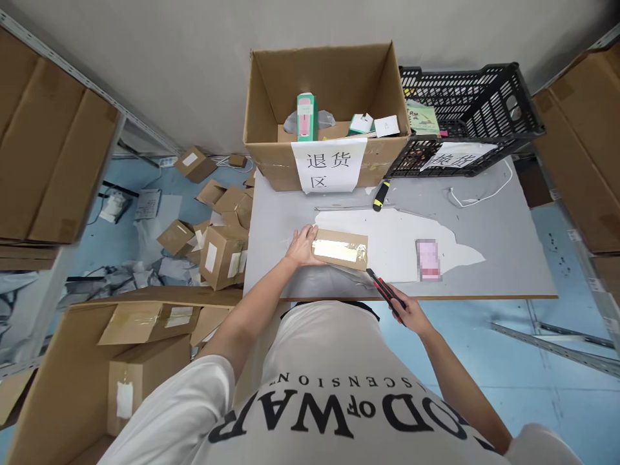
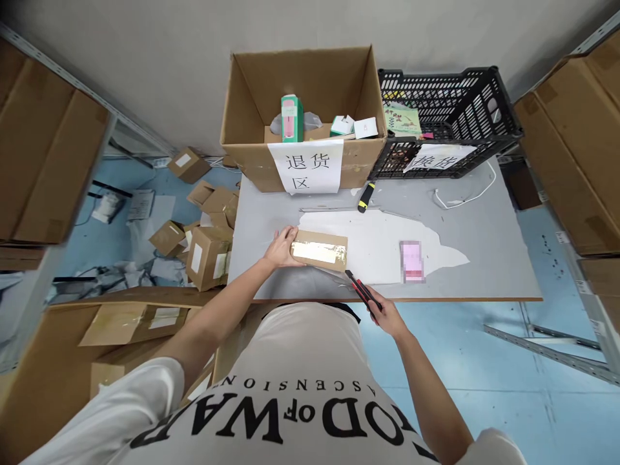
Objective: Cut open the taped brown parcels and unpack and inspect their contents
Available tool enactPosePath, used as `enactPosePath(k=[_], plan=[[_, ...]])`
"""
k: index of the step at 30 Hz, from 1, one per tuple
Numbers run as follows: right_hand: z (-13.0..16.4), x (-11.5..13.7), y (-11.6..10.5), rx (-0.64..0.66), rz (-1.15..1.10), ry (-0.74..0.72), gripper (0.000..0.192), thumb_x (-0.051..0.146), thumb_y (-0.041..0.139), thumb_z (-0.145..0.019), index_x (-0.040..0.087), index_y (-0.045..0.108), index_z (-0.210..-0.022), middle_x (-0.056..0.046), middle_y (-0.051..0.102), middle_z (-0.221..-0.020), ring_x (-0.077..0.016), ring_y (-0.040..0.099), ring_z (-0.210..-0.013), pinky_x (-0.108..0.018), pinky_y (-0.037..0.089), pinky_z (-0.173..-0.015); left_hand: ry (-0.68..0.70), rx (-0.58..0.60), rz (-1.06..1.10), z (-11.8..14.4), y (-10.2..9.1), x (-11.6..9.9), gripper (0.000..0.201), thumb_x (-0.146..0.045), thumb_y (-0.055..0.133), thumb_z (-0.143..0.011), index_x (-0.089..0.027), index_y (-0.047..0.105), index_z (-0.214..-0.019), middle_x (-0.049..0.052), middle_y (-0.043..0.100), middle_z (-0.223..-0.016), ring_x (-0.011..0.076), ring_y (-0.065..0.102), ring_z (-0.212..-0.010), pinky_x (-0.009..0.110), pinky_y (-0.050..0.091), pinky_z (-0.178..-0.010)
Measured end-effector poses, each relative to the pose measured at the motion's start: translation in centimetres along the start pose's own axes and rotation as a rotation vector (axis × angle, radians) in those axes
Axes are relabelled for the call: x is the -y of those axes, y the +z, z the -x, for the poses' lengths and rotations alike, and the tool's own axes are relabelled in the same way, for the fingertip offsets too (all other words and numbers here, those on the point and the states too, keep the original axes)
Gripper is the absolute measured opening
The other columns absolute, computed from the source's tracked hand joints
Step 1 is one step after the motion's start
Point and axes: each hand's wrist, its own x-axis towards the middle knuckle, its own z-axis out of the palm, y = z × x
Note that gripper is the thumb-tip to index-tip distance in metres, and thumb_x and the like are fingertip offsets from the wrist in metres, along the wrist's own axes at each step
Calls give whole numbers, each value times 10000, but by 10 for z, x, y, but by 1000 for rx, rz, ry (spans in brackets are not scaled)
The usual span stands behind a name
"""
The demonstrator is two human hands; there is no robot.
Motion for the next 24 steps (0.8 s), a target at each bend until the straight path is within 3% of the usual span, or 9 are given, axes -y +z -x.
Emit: enactPosePath(k=[5, 10, 13, 16, 20, 24], plan=[[7, -10, 12, -49, -64, -14, 647, 543, 456, -866, 243, 344, -1428, 16, 541, -705, -77, 413, -405, -223, 358, -381, 31, -18, 29, -1, 5, 1, 1258, -608, 766, -461, -139, 150, -1452, 224, 323, -1378, 388, 306, -1311, 561, 239, -1073], [-1, -19, -4, -205, 53, -5, 662, 548, 405, -880, 209, 324, -1443, 5, 558, -677, -117, 460, -460, -265, 432, -471, 4, -12, 3, 1, 7, -2, 1268, -624, 748, -488, -119, 107, -1458, 244, 293, -1408, 377, 274, -1335, 564, 251, -1064], [-18, -23, -19, -333, 253, -56, 614, 490, 316, -910, 193, 324, -1447, -54, 602, -805, -188, 562, -671, -343, 495, -657, -45, -2, -21, 4, 7, -7, 1279, -645, 731, -501, -124, 74, -1467, 243, 276, -1434, 387, 257, -1345, 592, 228, -1061], [-43, -24, -24, -392, 442, -93, 567, 371, 253, -910, 224, 306, -1455, -93, 564, -1031, -233, 552, -944, -413, 444, -885, -102, 8, -56, 7, 6, -12, 1280, -675, 712, -509, -137, 64, -1474, 236, 239, -1471, 397, 204, -1370, 611, 209, -1058], [-77, -25, -13, -438, 570, 25, 604, 317, 300, -871, 245, 256, -1469, -103, 459, -1124, -237, 521, -986, -429, 399, -943, -142, 24, -110, 10, 4, -17, 1260, -702, 692, -522, -143, 89, -1477, 228, 162, -1515, 401, 139, -1394, 602, 179, -1072], [-101, -35, 2, -490, 660, 108, 613, 377, 347, -867, 211, 291, -1454, -164, 385, -1222, -317, 432, -1109, -506, 355, -945, -145, 20, -134, 13, 2, -20, 1255, -719, 670, -537, -133, 85, -1479, 221, 124, -1529, 398, 124, -1401, 596, 143, -1088]])
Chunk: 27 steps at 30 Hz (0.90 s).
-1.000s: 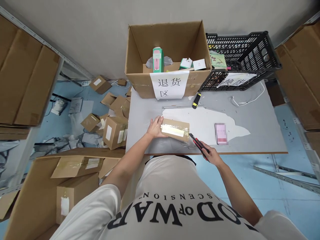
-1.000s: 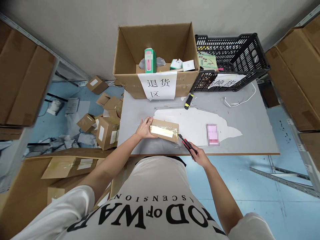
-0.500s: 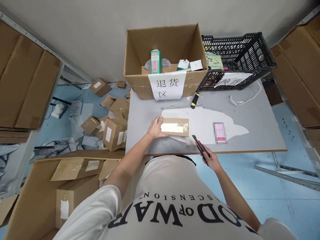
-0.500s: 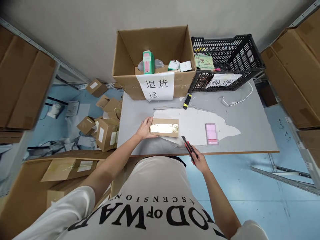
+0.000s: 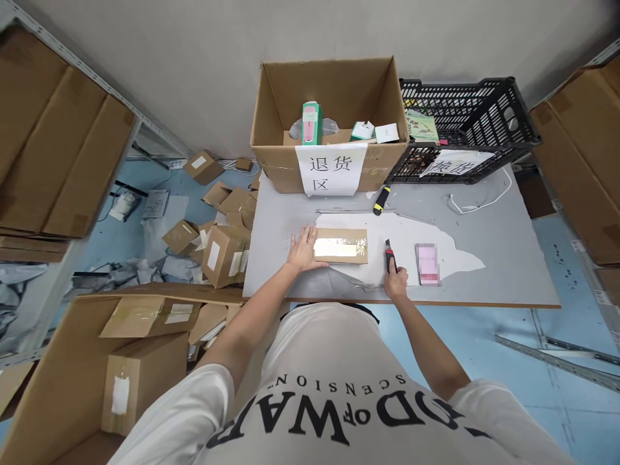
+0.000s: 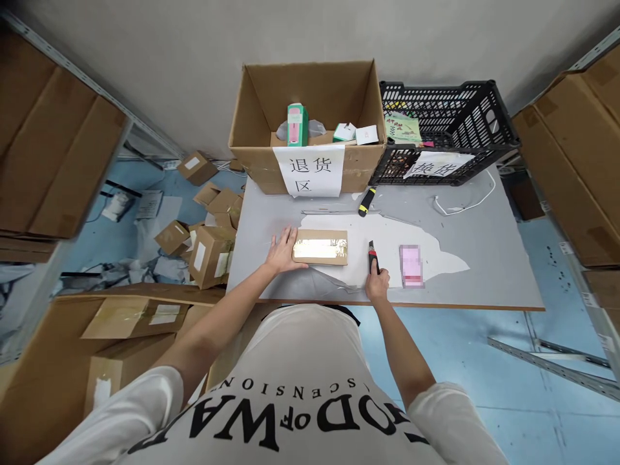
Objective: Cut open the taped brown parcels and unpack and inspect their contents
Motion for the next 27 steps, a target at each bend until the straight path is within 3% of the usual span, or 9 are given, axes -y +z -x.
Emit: enactPosePath(k=[6, 10, 16, 20, 23, 25, 27], plan=[[-10, 1, 26, -10, 84, 55, 595, 389, 327, -885, 244, 253, -1458, -182, 356, -1280, -336, 431, -1132, -519, 360, -914, -5, -12, -4, 4, 2, -2, 1218, -722, 625, -592, -112, 59, -1481, 225, 121, -1529, 380, 109, -1409, 582, 118, -1100], [-16, 5, 29, 25, 147, 79, 598, 366, 322, -890, 264, 219, -1470, -175, 351, -1276, -337, 440, -1130, -496, 369, -907, 10, -7, -23, 8, 2, -2, 1208, -714, 631, -596, -98, 83, -1478, 233, 109, -1530, 381, 100, -1410, 566, 121, -1105], [-14, 5, 27, 15, 245, 0, 599, 330, 334, -890, 250, 224, -1473, -182, 391, -1226, -349, 415, -1129, -512, 373, -881, 54, -36, -90, 24, 1, -11, 1133, -713, 609, -623, -123, 150, -1475, 225, 60, -1539, 397, 32, -1413, 610, 49, -1090], [-15, 14, 8, -52, 243, -68, 600, 360, 374, -886, 234, 258, -1461, -189, 359, -1295, -359, 375, -1169, -522, 349, -907, 171, -8, -100, 38, 7, -26, 985, -654, 559, -716, -162, 174, -1477, 178, 111, -1545, 352, 31, -1424, 593, 16, -1103], [-25, 42, -19, -189, 154, -177, 617, 396, 337, -904, 188, 218, -1472, -210, 322, -1355, -363, 361, -1189, -527, 335, -927, 207, 10, -84, 45, 14, -33, 906, -596, 539, -763, -172, 177, -1477, 156, 142, -1545, 324, 57, -1428, 561, 28, -1121], [-34, 70, -39, -225, 119, -354, 628, 422, 328, -911, 181, 199, -1477, -202, 336, -1372, -351, 339, -1225, -519, 311, -963, 203, 7, -77, 47, 18, -34, 883, -556, 540, -777, -165, 171, -1477, 151, 150, -1544, 317, 66, -1429, 550, 36, -1126], [-42, 101, -52, -143, 154, -591, 638, 455, 348, -910, 185, 217, -1473, -181, 348, -1404, -332, 315, -1269, -493, 282, -1002, 207, 5, -70, 48, 22, -33, 859, -515, 538, -791, -153, 168, -1477, 148, 157, -1543, 306, 71, -1430, 532, 49, -1133]])
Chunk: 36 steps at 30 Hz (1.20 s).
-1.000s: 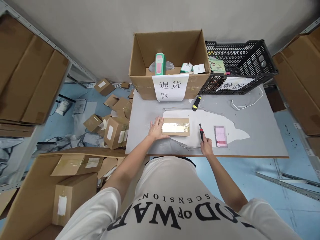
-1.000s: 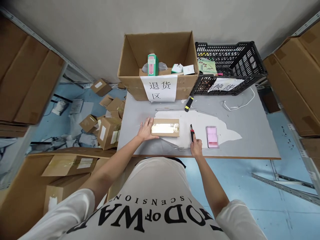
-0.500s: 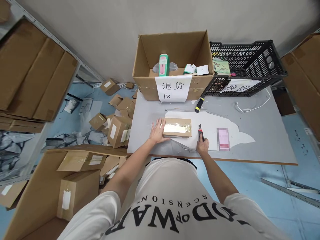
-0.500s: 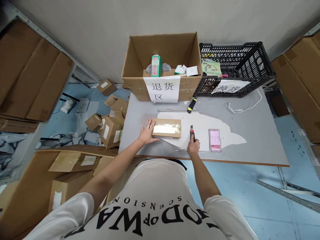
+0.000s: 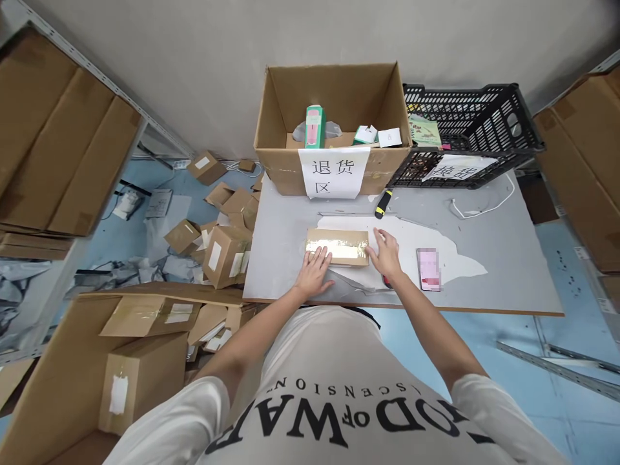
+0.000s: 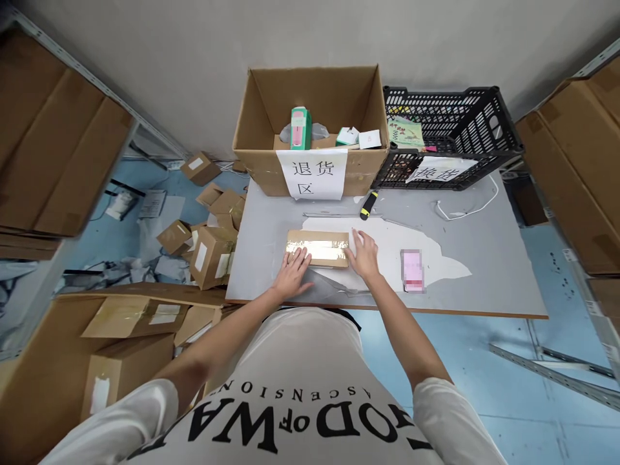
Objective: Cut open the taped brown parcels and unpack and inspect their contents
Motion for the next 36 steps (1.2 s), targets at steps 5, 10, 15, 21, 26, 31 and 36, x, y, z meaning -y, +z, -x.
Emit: enactPosePath(k=[5, 10, 15, 21, 26, 31, 36], plan=[[-42, 36, -3, 266, 144, -330, 674, 485, 412, -896, 181, 232, -1470, -150, 240, -1519, -327, 219, -1365, -473, 243, -1033, 17, 6, 29, 2, 2, 4, 848, -473, 556, -779, -156, 186, -1472, 137, 182, -1540, 293, 86, -1430, 496, 95, -1139], [-54, 39, 10, 369, 263, -376, 582, 420, 408, -918, 203, 294, -1446, -124, 305, -1502, -310, 298, -1339, -469, 267, -1025, 24, 5, 77, -1, 3, 7, 839, -461, 563, -764, -150, 215, -1461, 143, 226, -1526, 287, 134, -1424, 474, 137, -1137], [-58, 39, 9, 373, 315, -398, 569, 370, 373, -930, 191, 262, -1459, -138, 293, -1505, -332, 347, -1291, -510, 273, -1010, 47, 12, 103, -4, 6, 13, 830, -470, 590, -742, -123, 284, -1432, 158, 293, -1497, 295, 212, -1402, 435, 163, -1138], [-56, 43, 6, 374, 361, -507, 605, 352, 380, -919, 107, 241, -1455, -198, 280, -1493, -360, 325, -1286, -565, 242, -1016, 63, 11, 87, -5, 8, 16, 835, -475, 594, -735, -119, 293, -1427, 157, 294, -1497, 297, 220, -1399, 434, 169, -1134], [-61, 51, -4, 435, 384, -531, 482, 179, 263, -930, 29, 343, -1380, -244, 430, -1380, -329, 449, -1209, -454, 338, -968, 70, 7, 81, -3, 9, 15, 877, -469, 611, -720, -121, 254, -1442, 158, 264, -1509, 297, 183, -1410, 447, 158, -1136], [-98, 50, -27, 488, 319, -254, 418, 346, 240, -968, 147, 525, -1201, -155, 650, -1082, -272, 615, -934, -370, 425, -793, 71, -4, 76, 1, 11, 14, 911, -453, 629, -713, -123, 213, -1454, 155, 218, -1527, 297, 129, -1422, 460, 153, -1137], [-117, 38, -16, 346, 156, 50, 435, 482, 365, -927, 172, 570, -1152, -131, 618, -1124, -263, 566, -1028, -336, 424, -815, 68, -23, 67, 4, 13, 11, 851, -383, 614, -748, -119, 217, -1453, 155, 211, -1529, 301, 120, -1423, 461, 150, -1135]])
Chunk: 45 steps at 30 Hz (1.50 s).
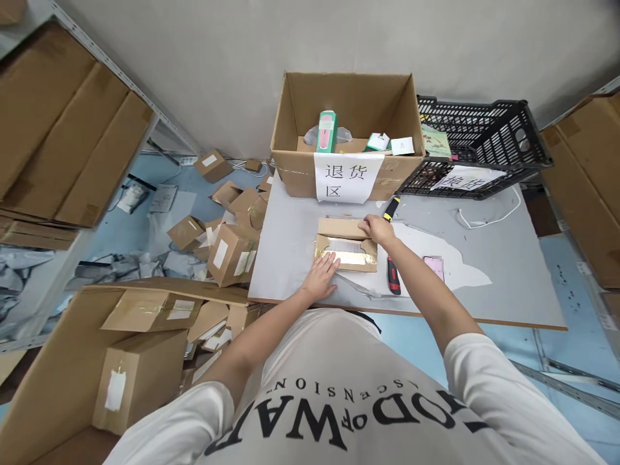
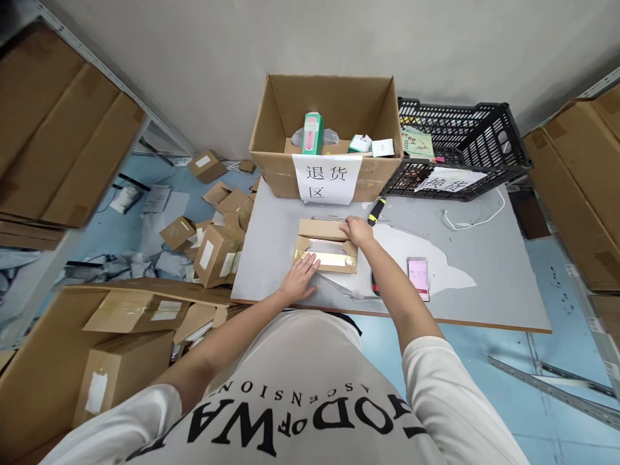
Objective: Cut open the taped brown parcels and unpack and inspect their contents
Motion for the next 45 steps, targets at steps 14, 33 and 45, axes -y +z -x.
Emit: enactPosePath(k=[14, 33, 45], plan=[[72, 14, 15, -220, 78, -591, 455, 394, 398, -915, 124, 509, -1264, -171, 524, -1244, -289, 427, -1160, -482, 219, -1068, 27, 57, 75, -20, -53, 80, 1133, -533, 753, -591, -127, 163, -1469, 168, 227, -1520, 281, 170, -1416, 412, 198, -1128], [140, 25, 61, -247, 274, -494, 264, 105, 351, -915, 176, 588, -1008, -107, 642, -959, -220, 551, -880, -337, 386, -788, -36, 142, 117, -37, -48, 90, 988, -382, 718, -632, -126, 230, -1452, 164, 213, -1520, 246, 266, -1390, 436, 160, -1139], [143, 32, 51, -107, 30, -282, 287, 252, 359, -945, 196, 604, -1083, -102, 646, -1078, -216, 603, -938, -330, 455, -768, -105, 139, 18, -30, -75, 64, 720, -332, 592, -717, -184, 357, -1381, 135, 382, -1449, 312, 389, -1300, 592, 86, -1108]])
